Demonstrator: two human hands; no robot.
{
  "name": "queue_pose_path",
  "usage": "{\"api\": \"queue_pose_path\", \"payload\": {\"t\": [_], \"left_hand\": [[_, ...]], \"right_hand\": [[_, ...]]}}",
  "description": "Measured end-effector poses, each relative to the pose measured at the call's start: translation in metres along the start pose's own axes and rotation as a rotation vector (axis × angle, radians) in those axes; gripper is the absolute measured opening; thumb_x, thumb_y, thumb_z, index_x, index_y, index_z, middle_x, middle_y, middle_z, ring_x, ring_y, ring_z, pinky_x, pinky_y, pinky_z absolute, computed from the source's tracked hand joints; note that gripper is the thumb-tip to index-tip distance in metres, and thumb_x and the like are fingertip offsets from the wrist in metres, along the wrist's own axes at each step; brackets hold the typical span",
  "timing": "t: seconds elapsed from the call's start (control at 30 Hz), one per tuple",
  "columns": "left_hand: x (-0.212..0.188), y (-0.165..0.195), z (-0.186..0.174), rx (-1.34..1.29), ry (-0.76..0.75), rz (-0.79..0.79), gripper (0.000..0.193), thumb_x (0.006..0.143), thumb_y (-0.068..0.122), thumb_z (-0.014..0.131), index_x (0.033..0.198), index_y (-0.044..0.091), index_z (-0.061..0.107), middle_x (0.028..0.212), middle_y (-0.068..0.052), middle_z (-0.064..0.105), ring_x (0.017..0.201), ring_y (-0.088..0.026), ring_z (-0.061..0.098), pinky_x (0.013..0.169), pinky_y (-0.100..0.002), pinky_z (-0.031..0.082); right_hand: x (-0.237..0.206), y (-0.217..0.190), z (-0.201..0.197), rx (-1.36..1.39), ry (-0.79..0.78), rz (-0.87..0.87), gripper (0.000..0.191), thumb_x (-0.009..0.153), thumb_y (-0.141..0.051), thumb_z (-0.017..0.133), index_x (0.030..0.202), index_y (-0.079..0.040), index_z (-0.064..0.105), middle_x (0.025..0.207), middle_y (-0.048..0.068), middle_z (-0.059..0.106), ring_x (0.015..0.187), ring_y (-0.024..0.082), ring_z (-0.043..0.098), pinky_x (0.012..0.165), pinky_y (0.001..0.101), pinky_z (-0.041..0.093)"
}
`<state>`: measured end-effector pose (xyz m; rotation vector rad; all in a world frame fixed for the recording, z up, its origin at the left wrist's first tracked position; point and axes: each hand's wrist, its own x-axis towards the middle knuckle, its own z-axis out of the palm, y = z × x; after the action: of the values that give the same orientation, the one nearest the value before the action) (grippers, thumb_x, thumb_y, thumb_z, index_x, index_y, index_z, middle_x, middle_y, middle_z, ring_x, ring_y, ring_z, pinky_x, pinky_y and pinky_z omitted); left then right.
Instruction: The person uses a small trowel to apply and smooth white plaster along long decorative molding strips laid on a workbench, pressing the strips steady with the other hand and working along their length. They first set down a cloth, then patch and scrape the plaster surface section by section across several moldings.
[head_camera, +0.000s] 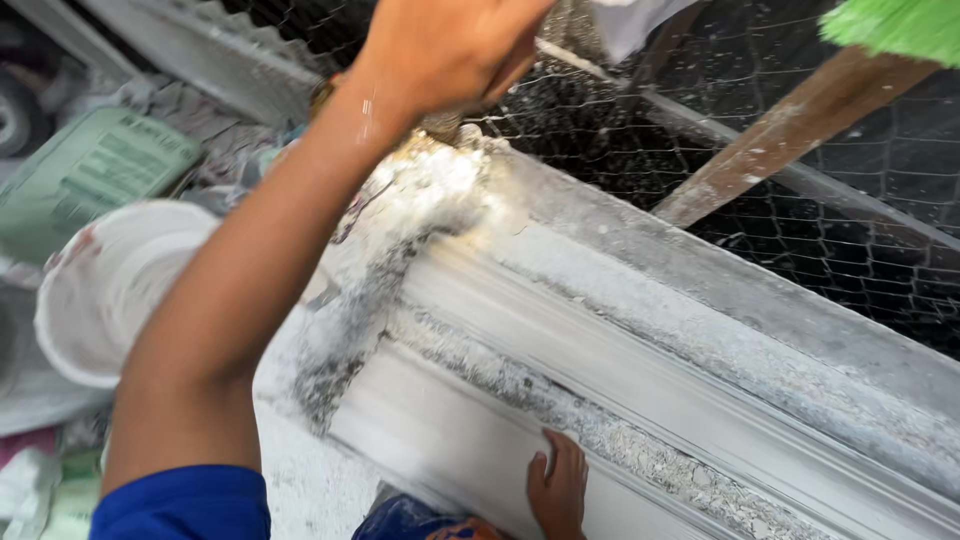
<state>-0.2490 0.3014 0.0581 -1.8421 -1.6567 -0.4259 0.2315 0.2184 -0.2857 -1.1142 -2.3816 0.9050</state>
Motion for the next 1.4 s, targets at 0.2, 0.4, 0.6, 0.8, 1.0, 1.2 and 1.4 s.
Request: {"api": "queue_pose_path", "payload": {"t": [0.2, 0.4, 0.6, 0.8, 1.0, 1.2, 1.4], "left_hand": [[-0.197, 0.03, 0.046, -0.265, -0.564, -1.017, 0.035, 0.098, 0.029, 0.058, 0.114, -0.001, 0.065, 0.115, -0.028, 0.068, 0.11, -0.046, 0.065, 0.096, -0.056, 0.051], [-0.319, 0.04, 0.144, -0.205, -0.561, -1.449, 0.039, 0.093, 0.02, 0.052, 0.126, 0.001, 0.057, 0.139, -0.027, 0.053, 0.126, -0.045, 0.053, 0.1, -0.054, 0.047], [-0.346, 0.027, 0.205, -0.027, -0.45, -1.298, 0.03, 0.105, 0.018, 0.049, 0.132, 0.008, 0.056, 0.129, -0.02, 0.062, 0.121, -0.038, 0.059, 0.096, -0.052, 0.052], [-0.324, 0.016, 0.188, 0.055, -0.473, -1.187, 0.039, 0.088, 0.026, 0.059, 0.123, 0.01, 0.053, 0.104, -0.023, 0.065, 0.105, -0.039, 0.063, 0.081, -0.051, 0.053], [-0.325, 0.035, 0.109, -0.521, -0.396, -1.278, 0.062, 0.095, 0.012, 0.054, 0.15, -0.008, 0.031, 0.103, -0.031, 0.066, 0.087, -0.048, 0.069, 0.075, -0.057, 0.056], [-0.397, 0.147, 0.053, -0.947, -0.211, -1.488, 0.046, 0.107, 0.036, 0.051, 0.139, 0.003, 0.048, 0.097, -0.024, 0.073, 0.084, -0.033, 0.074, 0.074, -0.047, 0.057], [-0.545, 0.254, -0.008, -1.352, 0.16, -1.489, 0.041, 0.102, 0.016, 0.042, 0.141, 0.001, 0.041, 0.122, -0.004, 0.06, 0.109, -0.012, 0.061, 0.086, -0.033, 0.054]], "right_hand": [[0.001, -0.019, -0.003, -0.023, -0.143, -0.097, 0.037, 0.087, -0.01, 0.061, 0.124, -0.007, 0.062, 0.125, 0.015, 0.057, 0.127, 0.033, 0.049, 0.11, 0.0494, 0.037], [0.009, -0.056, 0.048, 0.149, -0.173, -0.285, 0.037, 0.09, -0.007, 0.059, 0.126, -0.004, 0.059, 0.128, 0.019, 0.056, 0.127, 0.038, 0.05, 0.109, 0.0502, 0.041], [0.015, -0.077, 0.079, -0.064, -0.269, -0.292, 0.044, 0.093, -0.018, 0.06, 0.134, -0.005, 0.052, 0.138, 0.022, 0.054, 0.136, 0.041, 0.049, 0.108, 0.0513, 0.044], [0.016, -0.077, 0.079, -0.181, -0.168, -0.331, 0.046, 0.09, -0.019, 0.062, 0.133, -0.006, 0.054, 0.134, 0.018, 0.058, 0.133, 0.04, 0.051, 0.11, 0.0503, 0.042], [0.014, -0.087, 0.081, -0.216, -0.14, -0.315, 0.044, 0.088, -0.019, 0.063, 0.13, -0.006, 0.058, 0.133, 0.017, 0.058, 0.132, 0.037, 0.053, 0.11, 0.0483, 0.043], [0.013, -0.088, 0.078, -0.24, -0.164, -0.279, 0.042, 0.088, -0.017, 0.063, 0.128, -0.004, 0.059, 0.134, 0.016, 0.058, 0.133, 0.038, 0.052, 0.108, 0.0491, 0.043], [0.014, -0.089, 0.082, -0.234, -0.159, -0.29, 0.041, 0.089, -0.017, 0.062, 0.128, -0.003, 0.06, 0.134, 0.016, 0.057, 0.132, 0.037, 0.053, 0.108, 0.0492, 0.043]]}}
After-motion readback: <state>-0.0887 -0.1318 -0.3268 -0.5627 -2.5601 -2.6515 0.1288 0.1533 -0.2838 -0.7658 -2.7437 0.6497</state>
